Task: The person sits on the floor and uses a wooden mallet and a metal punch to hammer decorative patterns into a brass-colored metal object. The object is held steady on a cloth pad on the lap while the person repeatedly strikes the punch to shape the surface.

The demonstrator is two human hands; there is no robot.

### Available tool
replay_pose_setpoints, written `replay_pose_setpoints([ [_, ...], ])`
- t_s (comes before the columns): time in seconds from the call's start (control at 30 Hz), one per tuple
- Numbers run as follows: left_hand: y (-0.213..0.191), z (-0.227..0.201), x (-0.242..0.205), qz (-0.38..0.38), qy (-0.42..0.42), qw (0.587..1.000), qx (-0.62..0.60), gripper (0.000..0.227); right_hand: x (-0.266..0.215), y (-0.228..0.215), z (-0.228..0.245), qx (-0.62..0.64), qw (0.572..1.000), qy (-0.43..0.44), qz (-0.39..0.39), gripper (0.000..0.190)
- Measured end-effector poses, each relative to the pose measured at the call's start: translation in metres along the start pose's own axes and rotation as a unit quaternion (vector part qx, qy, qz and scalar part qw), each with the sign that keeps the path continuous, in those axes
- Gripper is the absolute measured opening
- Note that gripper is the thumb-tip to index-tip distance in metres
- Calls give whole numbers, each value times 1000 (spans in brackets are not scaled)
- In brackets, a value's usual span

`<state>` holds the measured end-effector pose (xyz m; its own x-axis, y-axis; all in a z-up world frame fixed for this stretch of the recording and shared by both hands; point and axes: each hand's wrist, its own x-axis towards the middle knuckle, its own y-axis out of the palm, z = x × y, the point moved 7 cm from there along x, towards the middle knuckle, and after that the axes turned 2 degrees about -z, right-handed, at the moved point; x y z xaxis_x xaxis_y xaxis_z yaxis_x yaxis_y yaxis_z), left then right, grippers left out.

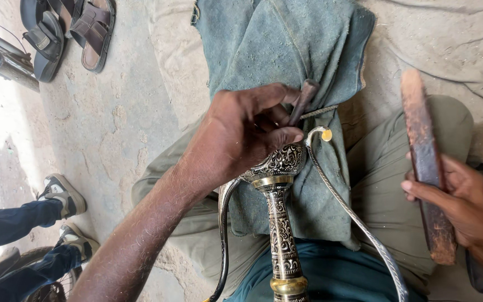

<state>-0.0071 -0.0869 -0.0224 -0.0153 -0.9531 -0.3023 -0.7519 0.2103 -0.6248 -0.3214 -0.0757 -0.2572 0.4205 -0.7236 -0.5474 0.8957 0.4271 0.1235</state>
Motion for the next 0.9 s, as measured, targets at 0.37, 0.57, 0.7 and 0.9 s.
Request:
replay_pose_setpoints([
  [0.37, 14, -5, 6, 41, 2, 996, 75, 44, 22, -23, 15, -254, 967, -13, -32, 34],
  [0.57, 12, -17, 6, 35, 49, 994, 90, 44, 46, -35, 33, -405, 899, -165, -6, 39],
  [0.7, 9, -14, 0, 14, 69, 994, 79, 46, 67, -48, 3, -166, 983, 61, 51, 32],
  [0.9, 4, -18, -3, -13, 49, 995, 81, 38, 73, -54, 36, -286, 946, -150, 14, 67],
])
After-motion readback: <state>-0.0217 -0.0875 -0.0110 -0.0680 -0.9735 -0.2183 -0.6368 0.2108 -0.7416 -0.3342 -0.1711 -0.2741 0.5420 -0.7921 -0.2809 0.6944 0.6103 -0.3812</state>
